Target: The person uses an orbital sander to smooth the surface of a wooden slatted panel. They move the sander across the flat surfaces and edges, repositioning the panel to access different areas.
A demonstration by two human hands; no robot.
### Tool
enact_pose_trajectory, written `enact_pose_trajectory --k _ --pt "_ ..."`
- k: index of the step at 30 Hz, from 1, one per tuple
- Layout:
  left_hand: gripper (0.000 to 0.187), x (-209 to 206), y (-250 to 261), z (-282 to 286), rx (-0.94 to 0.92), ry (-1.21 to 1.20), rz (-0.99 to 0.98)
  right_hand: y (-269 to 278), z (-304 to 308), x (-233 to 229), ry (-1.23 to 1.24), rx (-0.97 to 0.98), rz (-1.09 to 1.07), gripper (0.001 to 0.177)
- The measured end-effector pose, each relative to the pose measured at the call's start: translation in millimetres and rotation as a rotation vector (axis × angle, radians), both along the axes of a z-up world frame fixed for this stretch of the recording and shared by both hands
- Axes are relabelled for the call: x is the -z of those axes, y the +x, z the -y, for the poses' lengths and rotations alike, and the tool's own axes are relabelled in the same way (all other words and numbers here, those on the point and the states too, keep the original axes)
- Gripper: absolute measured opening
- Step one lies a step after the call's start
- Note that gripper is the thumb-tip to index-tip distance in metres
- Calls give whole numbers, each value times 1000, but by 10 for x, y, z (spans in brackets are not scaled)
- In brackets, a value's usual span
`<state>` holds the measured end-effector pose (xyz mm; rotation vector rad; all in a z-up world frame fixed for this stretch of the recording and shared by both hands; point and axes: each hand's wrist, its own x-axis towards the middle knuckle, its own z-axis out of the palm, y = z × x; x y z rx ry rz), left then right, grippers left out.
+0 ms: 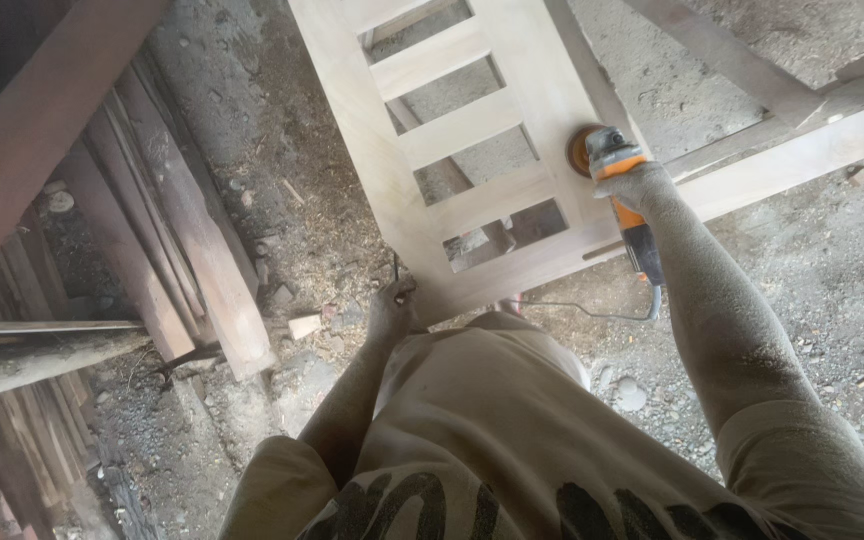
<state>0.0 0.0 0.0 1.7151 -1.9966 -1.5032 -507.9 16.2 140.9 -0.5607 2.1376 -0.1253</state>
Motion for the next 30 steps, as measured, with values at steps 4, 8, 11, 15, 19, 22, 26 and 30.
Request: enact_pose_trajectory --k 4,8,11,15,19,22,26,30 --pt "39 -619 -80 176 340 -3 127 670 290 -290 86 -175 -77 59" --pt "48 -890 184 509 591 150 167 1613 413 -209 125 -355 -11 61" --pt "37 -685 623 846 677 90 -86 2379 594 -36 237 -484 -105 70" --pt "42 -368 1594 1583 393 125 -36 3176 478 191 202 -455 -176 76" --pt "38 -710 2714 2136 54 -196 -170 3243 213 307 195 -254 -117 72" --pt "31 -1282 3330 2532 -88 32 -1 2795 188 301 155 -52 -136 69" --pt "29 -2091 4021 2984 -240 -221 65 2314 462 225 10 392 -78 65" --pt "14 -2991 4634 3375 -269 -467 -404 2505 643 210 -184 897 66 61"
